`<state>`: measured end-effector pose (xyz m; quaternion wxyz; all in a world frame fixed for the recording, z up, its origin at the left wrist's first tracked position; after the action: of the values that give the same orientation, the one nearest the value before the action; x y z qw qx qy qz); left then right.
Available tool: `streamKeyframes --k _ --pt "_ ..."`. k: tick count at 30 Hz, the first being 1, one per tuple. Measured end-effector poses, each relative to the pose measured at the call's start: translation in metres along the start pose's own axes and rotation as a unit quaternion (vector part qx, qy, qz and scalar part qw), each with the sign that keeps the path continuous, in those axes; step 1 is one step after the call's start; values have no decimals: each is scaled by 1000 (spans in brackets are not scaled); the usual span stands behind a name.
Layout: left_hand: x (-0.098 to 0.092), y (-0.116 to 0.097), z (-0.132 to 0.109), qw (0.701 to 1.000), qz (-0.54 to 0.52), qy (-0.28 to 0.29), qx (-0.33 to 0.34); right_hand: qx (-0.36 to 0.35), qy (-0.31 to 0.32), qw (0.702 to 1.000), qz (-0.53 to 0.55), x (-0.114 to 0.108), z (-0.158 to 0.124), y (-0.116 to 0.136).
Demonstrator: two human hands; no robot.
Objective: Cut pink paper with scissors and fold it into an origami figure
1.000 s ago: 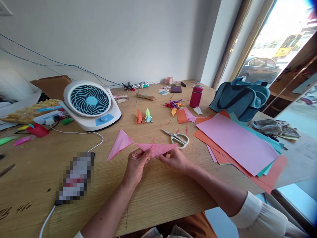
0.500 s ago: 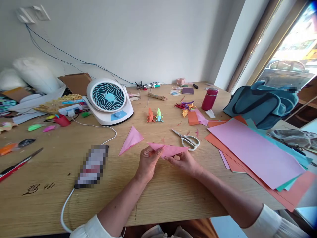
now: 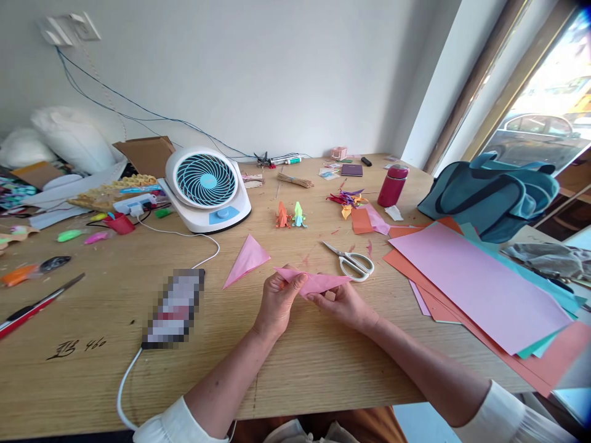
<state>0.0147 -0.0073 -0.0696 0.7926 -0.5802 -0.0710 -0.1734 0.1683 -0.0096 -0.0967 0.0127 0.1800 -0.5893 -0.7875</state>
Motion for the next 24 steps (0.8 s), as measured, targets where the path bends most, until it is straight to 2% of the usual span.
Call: streamKeyframes --k 5,12,21,24 --pt "1 -3 0 1000 0 1 -24 1 7 1000 2 1 -1 1" --pt "-1 0 0 1000 -7 2 -16 11 10 1000 11 1 1 0" --pt "-6 6 4 999 -8 -50 -20 32 8 998 48 2 2 3" --pt "-7 7 5 999 3 -33 -35 40 -6 997 68 0 4 1"
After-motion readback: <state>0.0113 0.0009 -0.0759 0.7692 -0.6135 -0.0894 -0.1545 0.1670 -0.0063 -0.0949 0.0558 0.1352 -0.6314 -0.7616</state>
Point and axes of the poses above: each hand's wrist, its own z-axis towards the middle knuckle, its own x-axis out of the palm, y = z × x, the point moved 1 cm from there along z, towards the middle knuckle, and after that the axes turned 5 degrees about x, right-handed, at the moved point
